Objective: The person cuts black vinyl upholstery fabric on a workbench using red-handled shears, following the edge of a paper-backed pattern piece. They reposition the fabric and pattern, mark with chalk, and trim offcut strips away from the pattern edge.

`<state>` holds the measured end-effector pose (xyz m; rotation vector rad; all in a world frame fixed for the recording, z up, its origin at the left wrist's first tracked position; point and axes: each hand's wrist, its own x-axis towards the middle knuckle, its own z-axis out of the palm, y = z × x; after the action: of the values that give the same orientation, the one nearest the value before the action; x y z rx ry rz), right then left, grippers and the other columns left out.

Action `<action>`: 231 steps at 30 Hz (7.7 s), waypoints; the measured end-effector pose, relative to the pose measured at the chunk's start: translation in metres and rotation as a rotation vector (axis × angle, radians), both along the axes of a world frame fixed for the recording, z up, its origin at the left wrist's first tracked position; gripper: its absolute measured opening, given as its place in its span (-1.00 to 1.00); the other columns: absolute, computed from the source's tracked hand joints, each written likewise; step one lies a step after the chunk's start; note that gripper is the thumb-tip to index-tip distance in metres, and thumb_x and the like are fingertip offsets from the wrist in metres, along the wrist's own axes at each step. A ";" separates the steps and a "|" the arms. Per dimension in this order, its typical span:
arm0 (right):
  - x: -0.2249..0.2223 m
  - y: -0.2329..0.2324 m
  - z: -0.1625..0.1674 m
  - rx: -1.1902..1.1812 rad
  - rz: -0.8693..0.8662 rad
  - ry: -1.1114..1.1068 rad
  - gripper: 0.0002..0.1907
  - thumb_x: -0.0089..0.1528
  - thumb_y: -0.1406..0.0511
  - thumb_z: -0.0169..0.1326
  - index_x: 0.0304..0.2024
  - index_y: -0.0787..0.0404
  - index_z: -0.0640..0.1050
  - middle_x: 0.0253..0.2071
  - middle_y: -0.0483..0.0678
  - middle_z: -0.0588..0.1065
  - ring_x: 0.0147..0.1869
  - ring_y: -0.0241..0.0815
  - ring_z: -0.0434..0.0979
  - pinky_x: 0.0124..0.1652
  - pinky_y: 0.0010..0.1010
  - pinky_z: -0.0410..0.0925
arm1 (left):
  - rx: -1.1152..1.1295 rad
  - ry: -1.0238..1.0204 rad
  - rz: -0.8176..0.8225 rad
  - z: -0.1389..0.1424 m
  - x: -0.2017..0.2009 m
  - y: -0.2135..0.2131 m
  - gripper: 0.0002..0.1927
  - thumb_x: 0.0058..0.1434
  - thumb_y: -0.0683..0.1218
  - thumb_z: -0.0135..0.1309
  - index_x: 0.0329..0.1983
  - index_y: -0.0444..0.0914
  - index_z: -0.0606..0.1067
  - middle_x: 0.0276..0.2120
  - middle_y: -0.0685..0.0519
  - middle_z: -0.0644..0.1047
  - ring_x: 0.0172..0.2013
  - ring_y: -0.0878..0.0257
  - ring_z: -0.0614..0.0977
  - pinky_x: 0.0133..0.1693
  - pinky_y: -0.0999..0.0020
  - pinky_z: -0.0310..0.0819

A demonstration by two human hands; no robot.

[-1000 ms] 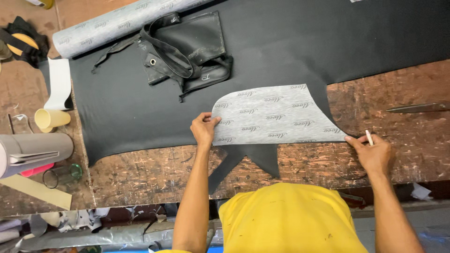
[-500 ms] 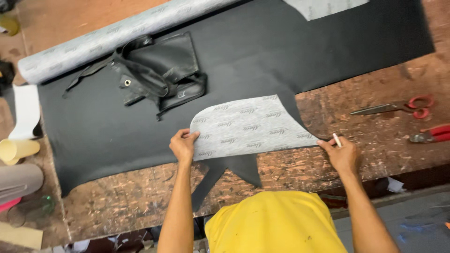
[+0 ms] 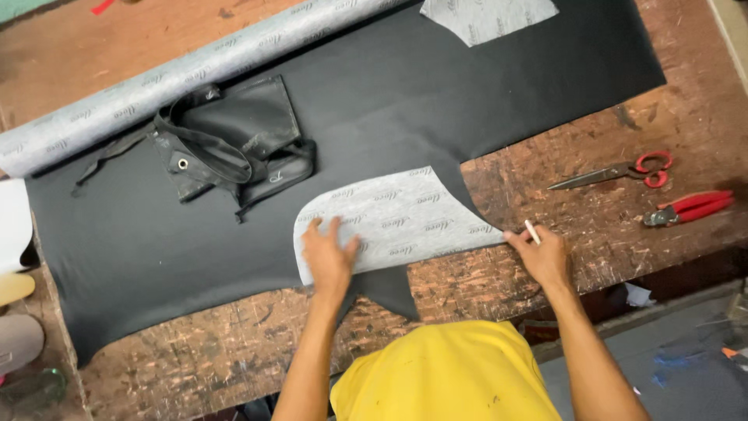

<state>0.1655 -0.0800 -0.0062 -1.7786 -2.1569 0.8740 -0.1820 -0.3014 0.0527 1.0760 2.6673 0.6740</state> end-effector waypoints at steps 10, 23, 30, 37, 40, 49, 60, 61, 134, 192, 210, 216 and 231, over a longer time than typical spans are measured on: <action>0.049 0.031 0.001 0.188 0.019 0.044 -0.78 0.31 0.19 0.19 -0.04 0.11 0.64 -0.25 0.12 0.54 -0.17 0.13 0.56 -0.15 -0.08 0.40 | -0.309 -0.055 -0.075 -0.006 0.035 0.037 -0.07 -0.02 0.20 0.38 0.42 0.06 0.26 0.41 -0.34 0.05 0.32 -0.39 0.14 0.01 -0.52 0.23; 0.057 0.072 0.020 0.399 0.208 0.005 -0.73 0.12 0.35 0.29 -0.11 0.14 0.65 -0.18 0.12 0.54 -0.04 0.21 0.50 -0.05 -0.03 0.37 | -0.306 -0.103 -0.056 -0.021 0.035 0.041 -0.02 -0.04 0.23 0.38 0.45 0.12 0.21 0.46 -0.34 -0.02 0.38 -0.44 0.07 0.07 -0.60 0.18; 0.075 0.078 0.025 0.248 0.103 0.137 -0.74 0.13 0.36 0.26 -0.10 0.14 0.62 -0.20 0.09 0.55 -0.08 0.13 0.55 -0.08 -0.09 0.40 | -0.294 -0.045 -0.067 -0.016 0.042 0.043 -0.05 -0.11 0.27 0.37 0.39 0.12 0.28 0.44 -0.32 0.06 0.35 -0.36 0.15 0.04 -0.50 0.29; 0.164 0.132 0.026 0.626 -0.181 -0.205 -0.67 0.08 0.49 0.23 -0.12 0.13 0.63 -0.18 0.07 0.56 -0.03 0.12 0.59 0.00 -0.09 0.43 | -0.318 -0.038 -0.055 -0.008 0.045 0.047 -0.04 -0.14 0.26 0.38 0.38 0.11 0.30 0.43 -0.31 0.08 0.34 -0.34 0.15 0.03 -0.44 0.33; 0.186 0.167 0.038 0.307 -0.613 0.043 -0.67 0.22 0.30 0.33 -0.03 0.28 0.56 -0.13 0.12 0.57 -0.12 0.10 0.65 -0.11 -0.13 0.48 | -0.299 -0.027 -0.062 -0.007 0.046 0.048 -0.05 -0.13 0.27 0.37 0.38 0.10 0.32 0.43 -0.31 0.09 0.34 -0.33 0.16 0.05 -0.43 0.34; 0.196 0.214 0.035 -0.203 -0.715 0.428 -0.65 0.14 0.34 0.39 -0.23 0.34 0.46 -0.21 0.08 0.55 -0.24 -0.05 0.66 -0.29 -0.13 0.53 | -0.188 0.101 -0.135 -0.044 0.031 0.039 0.02 -0.15 0.26 0.42 0.41 0.03 0.31 0.34 -0.46 0.16 0.34 -0.38 0.24 0.29 -0.22 0.17; 0.176 0.195 0.027 -0.248 -0.330 0.371 -0.65 0.60 0.07 -0.10 0.11 0.21 0.49 -0.25 -0.09 0.53 -0.15 -0.19 0.52 -0.14 -0.38 0.44 | -0.266 -0.149 0.017 -0.010 0.038 0.043 0.00 -0.12 0.11 0.47 0.41 0.09 0.27 0.47 -0.30 0.00 0.39 -0.39 0.08 0.13 -0.60 0.11; 0.160 0.188 0.031 -0.270 -0.302 0.410 -0.63 0.63 0.11 -0.10 0.08 0.31 0.48 -0.24 -0.04 0.53 -0.08 -0.17 0.55 -0.05 -0.37 0.47 | -0.273 -0.150 0.018 -0.008 0.037 0.044 -0.01 -0.12 0.11 0.47 0.41 0.10 0.27 0.47 -0.30 0.00 0.39 -0.39 0.07 0.13 -0.60 0.11; -0.346 -0.179 0.075 -0.184 0.342 -0.002 0.05 0.08 0.13 0.35 0.40 0.46 0.08 -0.24 0.39 0.56 -0.10 0.34 0.61 -0.11 0.00 0.48 | 0.274 -0.404 0.199 -0.082 -0.135 -0.108 -0.53 -0.30 -0.24 0.47 -0.24 -0.21 0.62 -0.38 -0.06 0.61 -0.36 0.07 0.64 -0.27 0.17 0.55; -0.050 -0.062 0.116 -0.602 0.025 0.420 -0.27 0.14 0.42 0.17 0.35 0.03 0.30 0.18 -0.06 0.45 -0.04 -0.17 0.67 -0.17 -0.27 0.55 | -0.010 -0.045 -0.637 0.067 0.062 0.095 -0.67 0.06 -0.18 0.24 -0.06 -0.17 0.56 -0.30 -0.08 0.59 -0.28 -0.10 0.63 -0.31 -0.02 0.48; -0.018 -0.052 0.075 0.109 0.650 -0.273 -0.32 0.14 0.32 0.11 0.35 -0.02 0.40 0.34 -0.08 0.24 0.14 0.02 0.34 0.06 -0.11 0.34 | -0.437 0.472 -0.914 -0.010 0.076 0.129 -0.60 0.20 -0.16 0.03 0.11 -0.04 0.50 -0.06 -0.04 0.54 -0.06 -0.09 0.57 -0.08 -0.11 0.42; -0.019 -0.051 0.076 0.099 0.634 -0.254 -0.40 0.17 0.31 0.10 0.29 -0.04 0.40 0.33 -0.09 0.25 0.15 0.01 0.36 0.07 -0.10 0.34 | -0.412 0.412 -0.914 -0.017 0.073 0.127 -0.63 0.22 -0.17 0.02 0.10 -0.05 0.51 -0.02 -0.06 0.51 -0.06 -0.08 0.58 -0.08 -0.07 0.44; 0.048 0.024 0.037 0.429 0.274 0.200 -0.68 0.18 0.48 0.04 -0.02 0.25 0.60 -0.01 0.17 0.56 0.06 0.17 0.58 0.11 -0.10 0.44 | -0.085 0.302 -0.717 0.006 0.103 0.107 -0.43 -0.06 -0.29 0.08 0.11 -0.21 0.49 0.00 -0.15 0.49 0.01 -0.10 0.51 0.01 -0.03 0.39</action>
<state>0.2132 -0.0558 0.0308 -1.1648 -2.2706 0.5527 -0.0793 -0.1942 0.0587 2.0694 2.2166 0.2642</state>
